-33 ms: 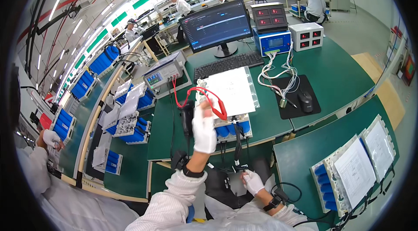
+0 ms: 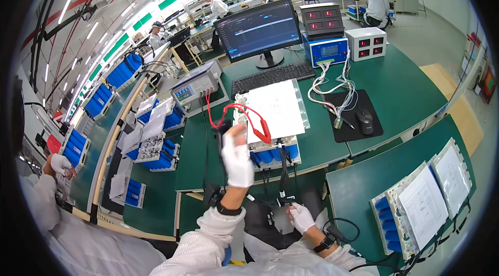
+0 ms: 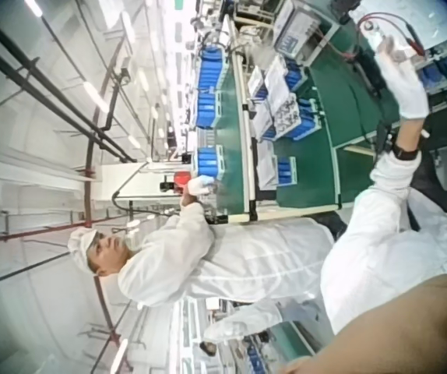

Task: Testing electronic components using a multimeter and power supply on a factory assembly line.

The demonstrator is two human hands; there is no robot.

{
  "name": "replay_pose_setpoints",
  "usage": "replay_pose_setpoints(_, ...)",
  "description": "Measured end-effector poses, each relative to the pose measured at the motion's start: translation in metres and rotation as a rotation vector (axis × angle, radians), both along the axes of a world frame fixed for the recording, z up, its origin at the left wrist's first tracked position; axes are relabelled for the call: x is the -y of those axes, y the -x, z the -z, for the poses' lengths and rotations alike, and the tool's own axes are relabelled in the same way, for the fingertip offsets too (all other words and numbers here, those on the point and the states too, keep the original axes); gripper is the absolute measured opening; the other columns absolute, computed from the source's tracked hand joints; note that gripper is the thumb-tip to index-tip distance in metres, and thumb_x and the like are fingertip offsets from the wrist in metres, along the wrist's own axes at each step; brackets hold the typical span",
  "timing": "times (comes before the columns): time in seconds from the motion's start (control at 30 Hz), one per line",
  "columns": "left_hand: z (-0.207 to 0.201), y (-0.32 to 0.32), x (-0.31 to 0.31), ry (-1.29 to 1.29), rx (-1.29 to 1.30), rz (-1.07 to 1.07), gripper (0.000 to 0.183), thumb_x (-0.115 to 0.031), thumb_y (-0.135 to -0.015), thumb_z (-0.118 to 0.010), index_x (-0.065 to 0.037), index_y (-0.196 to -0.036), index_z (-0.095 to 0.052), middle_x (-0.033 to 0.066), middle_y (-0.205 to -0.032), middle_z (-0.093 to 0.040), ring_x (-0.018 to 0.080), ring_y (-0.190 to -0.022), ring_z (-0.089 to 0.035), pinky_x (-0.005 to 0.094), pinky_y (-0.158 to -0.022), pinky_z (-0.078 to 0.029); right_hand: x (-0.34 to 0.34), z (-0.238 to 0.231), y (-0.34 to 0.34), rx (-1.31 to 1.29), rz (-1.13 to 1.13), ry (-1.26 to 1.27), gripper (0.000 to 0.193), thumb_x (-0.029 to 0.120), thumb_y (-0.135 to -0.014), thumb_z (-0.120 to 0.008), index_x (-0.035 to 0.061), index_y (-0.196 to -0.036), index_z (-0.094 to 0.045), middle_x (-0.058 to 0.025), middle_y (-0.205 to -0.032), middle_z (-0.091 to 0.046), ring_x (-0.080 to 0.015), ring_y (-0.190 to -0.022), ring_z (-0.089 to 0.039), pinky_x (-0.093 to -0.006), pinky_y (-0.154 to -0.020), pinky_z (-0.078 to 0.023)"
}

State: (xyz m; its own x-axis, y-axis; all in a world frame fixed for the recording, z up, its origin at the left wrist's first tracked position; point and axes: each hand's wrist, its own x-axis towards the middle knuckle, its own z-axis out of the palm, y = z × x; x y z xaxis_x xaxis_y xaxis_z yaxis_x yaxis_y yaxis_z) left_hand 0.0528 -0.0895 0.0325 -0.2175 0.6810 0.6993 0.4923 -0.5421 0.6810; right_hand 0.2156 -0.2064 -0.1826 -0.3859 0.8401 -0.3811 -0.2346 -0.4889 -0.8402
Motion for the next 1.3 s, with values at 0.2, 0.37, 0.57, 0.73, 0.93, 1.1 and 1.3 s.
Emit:
replay_pose_setpoints(0.2,0.088,0.079,0.042,0.116,0.186,-0.608,0.034,0.005,-0.081,-0.052,0.001,-0.114,-0.048,0.0154,-0.116,-0.045,0.0278,-0.109,-0.043,0.0373,-0.093,-0.035,0.002,0.004,0.015,-0.027,0.005,0.017,0.014,0.011,-0.094,-0.041,0.0062,-0.091,-0.053,0.0013,-0.059,-0.042,-0.0080,-0.048,-0.039,-0.0239,-0.043,-0.031)
replay_pose_setpoints(0.37,0.171,0.126,0.078,0.407,0.251,-0.921,0.050,-0.004,-0.074,-0.063,0.004,-0.119,-0.042,0.0202,-0.112,-0.044,0.0333,-0.110,-0.043,0.0418,-0.095,-0.036,-0.004,0.005,0.021,-0.010,-0.058,0.154,0.015,0.010,-0.095,-0.040,0.0045,-0.097,-0.053,0.0005,-0.057,-0.041,-0.0096,-0.042,-0.035,-0.0257,-0.038,-0.027)
replay_pose_setpoints(0.57,0.216,0.150,0.077,0.372,0.277,-0.984,0.048,-0.006,-0.071,-0.067,0.002,-0.112,-0.043,0.0198,-0.110,-0.047,0.0324,-0.105,-0.047,0.0386,-0.093,-0.038,-0.010,-0.007,0.014,-0.023,-0.225,0.150,0.015,0.018,-0.097,-0.040,0.0072,-0.097,-0.051,0.0000,-0.050,-0.040,-0.0106,-0.037,-0.032,-0.0270,-0.034,-0.022)
replay_pose_setpoints(0.73,0.234,0.171,0.087,0.509,0.410,-0.815,0.018,-0.012,-0.080,-0.058,-0.001,-0.094,-0.053,0.0127,-0.081,-0.062,0.0267,-0.075,-0.060,0.0378,-0.072,-0.047,-0.007,-0.021,0.001,0.059,-0.302,0.085,0.021,0.027,-0.099,-0.039,0.0096,-0.097,-0.051,0.0008,-0.049,-0.037,-0.0100,-0.036,-0.029,-0.0265,-0.035,-0.020)
replay_pose_setpoints(0.93,0.267,0.177,0.130,0.787,0.374,-0.714,0.014,-0.015,-0.082,-0.056,-0.003,-0.089,-0.059,0.0135,-0.080,-0.065,0.0261,-0.071,-0.063,0.0376,-0.067,-0.048,0.003,-0.003,0.006,0.122,-0.299,-0.027,0.034,0.036,-0.099,-0.041,0.0075,-0.087,-0.054,0.0028,-0.051,-0.038,-0.0071,-0.042,-0.032,-0.0233,-0.040,-0.025)
replay_pose_setpoints(1.1,0.250,0.162,0.167,0.813,1.026,-0.536,0.011,-0.013,-0.086,-0.054,-0.006,-0.094,-0.055,0.0005,-0.069,-0.048,0.0111,-0.051,-0.046,0.0261,-0.048,-0.044,0.017,0.007,0.022,0.108,-0.278,-0.012,0.032,0.036,-0.095,-0.050,0.0062,-0.084,-0.054,0.0010,-0.073,-0.050,-0.0087,-0.066,-0.048,-0.0221,-0.057,-0.039)
replay_pose_setpoints(1.3,0.188,0.105,0.176,0.768,1.291,-0.120,0.020,-0.008,-0.087,-0.052,-0.011,-0.106,-0.048,0.0012,-0.080,-0.047,0.0144,-0.068,-0.049,0.0328,-0.061,-0.045,0.015,-0.025,0.045,0.193,-0.244,-0.030,0.015,0.017,-0.091,-0.048,0.0043,-0.088,-0.056,-0.0012,-0.076,-0.054,-0.0077,-0.065,-0.051,-0.0212,-0.055,-0.041)
